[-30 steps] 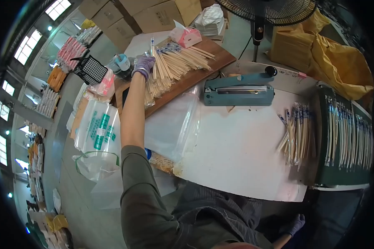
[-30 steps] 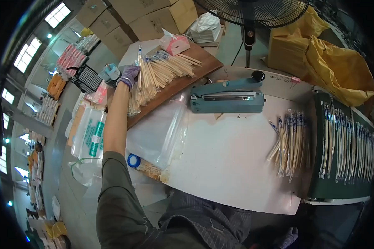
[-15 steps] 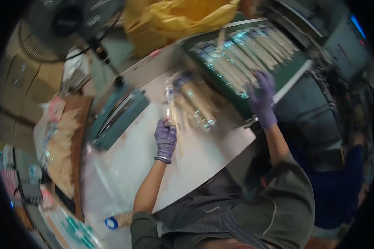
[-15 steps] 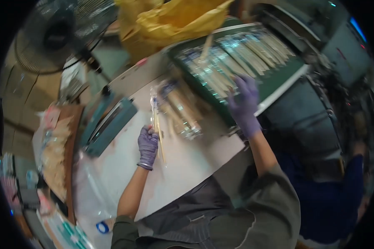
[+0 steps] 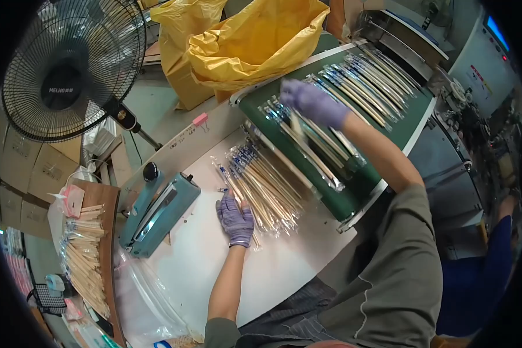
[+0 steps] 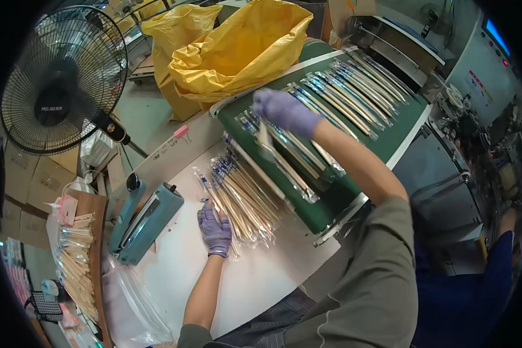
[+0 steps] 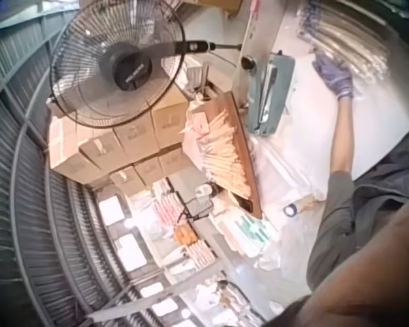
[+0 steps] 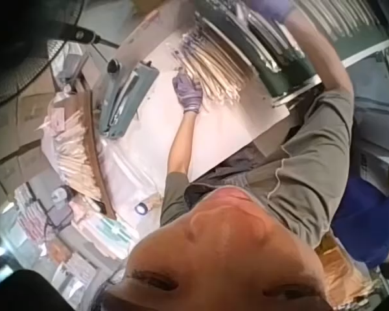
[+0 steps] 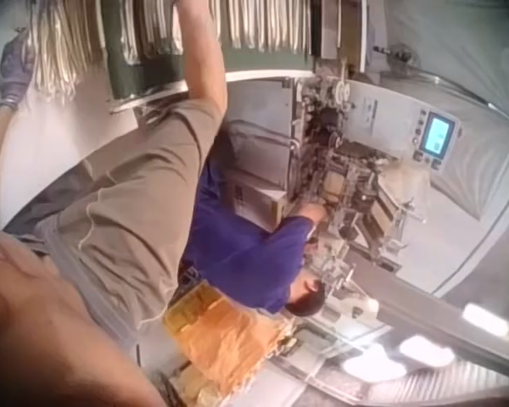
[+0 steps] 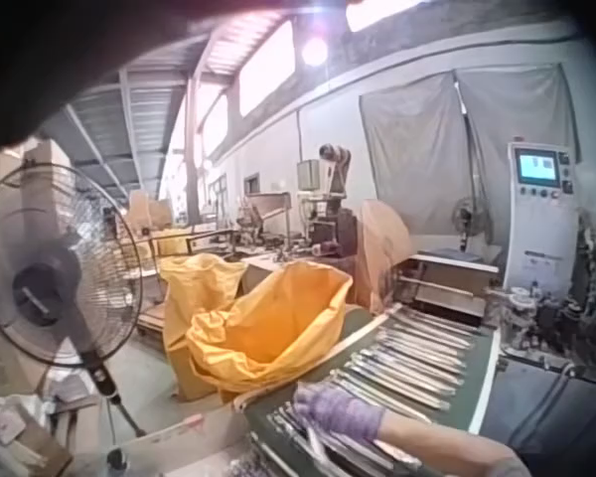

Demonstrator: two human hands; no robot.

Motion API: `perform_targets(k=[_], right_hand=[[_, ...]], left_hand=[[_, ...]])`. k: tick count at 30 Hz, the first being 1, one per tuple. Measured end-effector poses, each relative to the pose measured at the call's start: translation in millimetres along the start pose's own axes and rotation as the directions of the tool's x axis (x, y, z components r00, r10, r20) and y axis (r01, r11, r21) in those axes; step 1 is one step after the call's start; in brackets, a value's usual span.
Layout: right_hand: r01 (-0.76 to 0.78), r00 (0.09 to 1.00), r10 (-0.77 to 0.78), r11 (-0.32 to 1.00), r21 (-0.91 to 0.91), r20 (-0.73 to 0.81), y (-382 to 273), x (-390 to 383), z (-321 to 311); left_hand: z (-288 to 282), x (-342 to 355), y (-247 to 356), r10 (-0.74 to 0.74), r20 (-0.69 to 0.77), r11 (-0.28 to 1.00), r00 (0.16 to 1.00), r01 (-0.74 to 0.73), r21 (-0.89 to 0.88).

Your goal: Packaging bundles of wooden sticks into plastic bags and placing them onto a conveyor belt.

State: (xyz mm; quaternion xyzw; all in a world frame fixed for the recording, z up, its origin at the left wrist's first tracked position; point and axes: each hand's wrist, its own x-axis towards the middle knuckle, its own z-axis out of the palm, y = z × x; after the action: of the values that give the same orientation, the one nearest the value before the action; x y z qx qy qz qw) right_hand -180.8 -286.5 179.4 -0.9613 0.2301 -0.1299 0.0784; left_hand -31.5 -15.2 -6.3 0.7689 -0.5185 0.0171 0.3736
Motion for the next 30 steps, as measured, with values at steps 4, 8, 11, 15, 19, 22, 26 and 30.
perform_targets(k=[4,8,11,15,19,22,26,30], right_hand=[[0.253,0.952,-0.217,0.954,0.159,-0.214,40.6,-74.8,0.5],[-0.783,0.621,0.704,0.571,-0.244,-0.344,139.9,-110.7,-26.2],[-0.678,0.729,0.558,0.670,-0.304,-0.396,104.4,-91.1,10.8],[-0.574,0.819,0.504,0.737,-0.357,-0.276,-65.0,-47.2,49.1],[-0.436,0.900,0.415,0.859,-0.268,-0.134,-159.3,-23.2,83.9],[-0.570,0.821,0.555,0.811,0.135,0.133,-133.8,-14.4,124.4],[-0.619,0.771,0.631,0.774,-0.132,0.084,-141.4,-34.5,141.6],[-0.669,0.728,0.685,0.718,0.194,-0.027,-116.6,-16.4,151.8]], left_hand=[[-0.1,2.1,5.1,0.023,0.014,0.992,1.000,-0.025,0.120],[7.0,8.0,23.2,0.013,0.080,0.989,0.997,-0.025,0.146],[14.4,11.6,27.7,0.003,0.061,0.992,0.998,-0.010,0.124],[7.7,11.8,13.3,-0.001,0.020,1.000,1.000,0.001,0.015],[9.0,-2.5,-9.3,-0.127,-0.195,0.931,0.973,0.049,-0.363],[1.0,-8.6,-12.0,-0.178,-0.214,0.933,0.961,0.096,-0.346],[4.4,-7.0,4.9,-0.316,-0.157,0.945,0.935,0.297,-0.135],[-28.1,7.6,10.4,-0.677,0.058,0.690,0.734,0.660,-0.298]])
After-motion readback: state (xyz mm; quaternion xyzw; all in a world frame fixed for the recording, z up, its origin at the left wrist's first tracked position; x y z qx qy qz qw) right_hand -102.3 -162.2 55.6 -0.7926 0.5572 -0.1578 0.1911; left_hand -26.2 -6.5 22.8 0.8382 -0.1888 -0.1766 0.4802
